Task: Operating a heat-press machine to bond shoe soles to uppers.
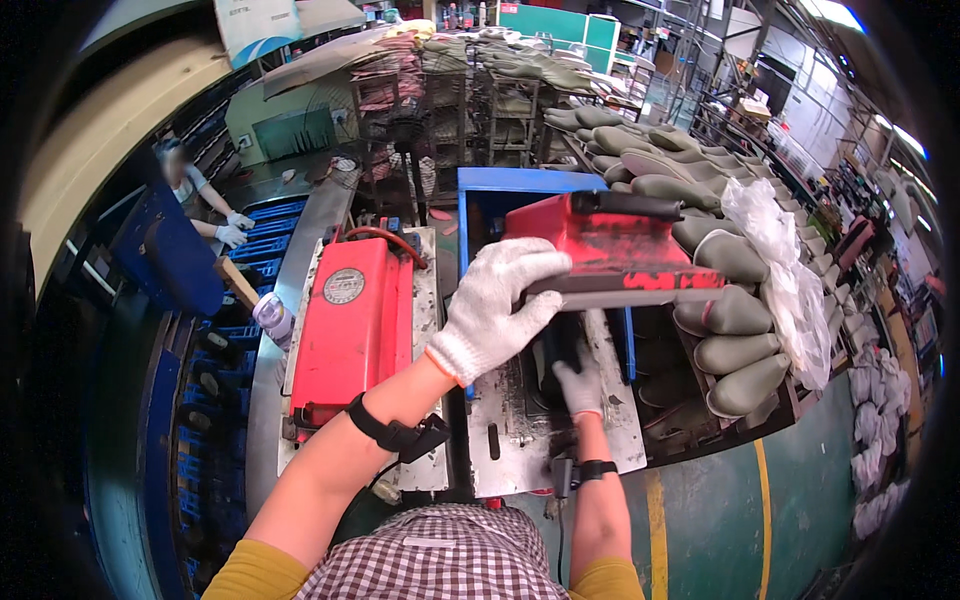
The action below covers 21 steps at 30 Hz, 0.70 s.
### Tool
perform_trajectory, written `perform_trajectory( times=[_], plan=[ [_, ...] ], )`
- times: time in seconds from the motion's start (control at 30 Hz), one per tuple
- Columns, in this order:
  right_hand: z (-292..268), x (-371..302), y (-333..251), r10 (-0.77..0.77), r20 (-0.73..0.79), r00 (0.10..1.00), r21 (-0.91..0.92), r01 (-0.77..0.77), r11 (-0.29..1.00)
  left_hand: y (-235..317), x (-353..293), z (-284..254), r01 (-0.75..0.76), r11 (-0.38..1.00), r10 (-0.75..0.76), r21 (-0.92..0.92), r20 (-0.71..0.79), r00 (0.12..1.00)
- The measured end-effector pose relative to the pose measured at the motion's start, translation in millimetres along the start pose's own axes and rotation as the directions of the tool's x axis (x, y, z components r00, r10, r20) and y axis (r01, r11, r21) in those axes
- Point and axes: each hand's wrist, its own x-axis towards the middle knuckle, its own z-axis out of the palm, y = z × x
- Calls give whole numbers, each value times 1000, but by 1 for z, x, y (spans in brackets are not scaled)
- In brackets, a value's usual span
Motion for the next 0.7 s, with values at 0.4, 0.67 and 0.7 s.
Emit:
perform_trajectory(
  times=[0.4, 0.67, 0.7],
  plan=[
    [5, -153, -141, 118, 637, 762, 757, -647, 94, -3, -228, -119, 930, 127, -723, -346, 610, 326],
    [108, -183, -303, -187, 917, 352, 348, -478, 806, 74, -329, -183, 622, 109, -969, -775, 56, 239],
    [123, -186, -306, -333, 899, 284, 422, -366, 829, 80, -341, -196, 415, -67, -985, -907, 128, 119]
  ],
)
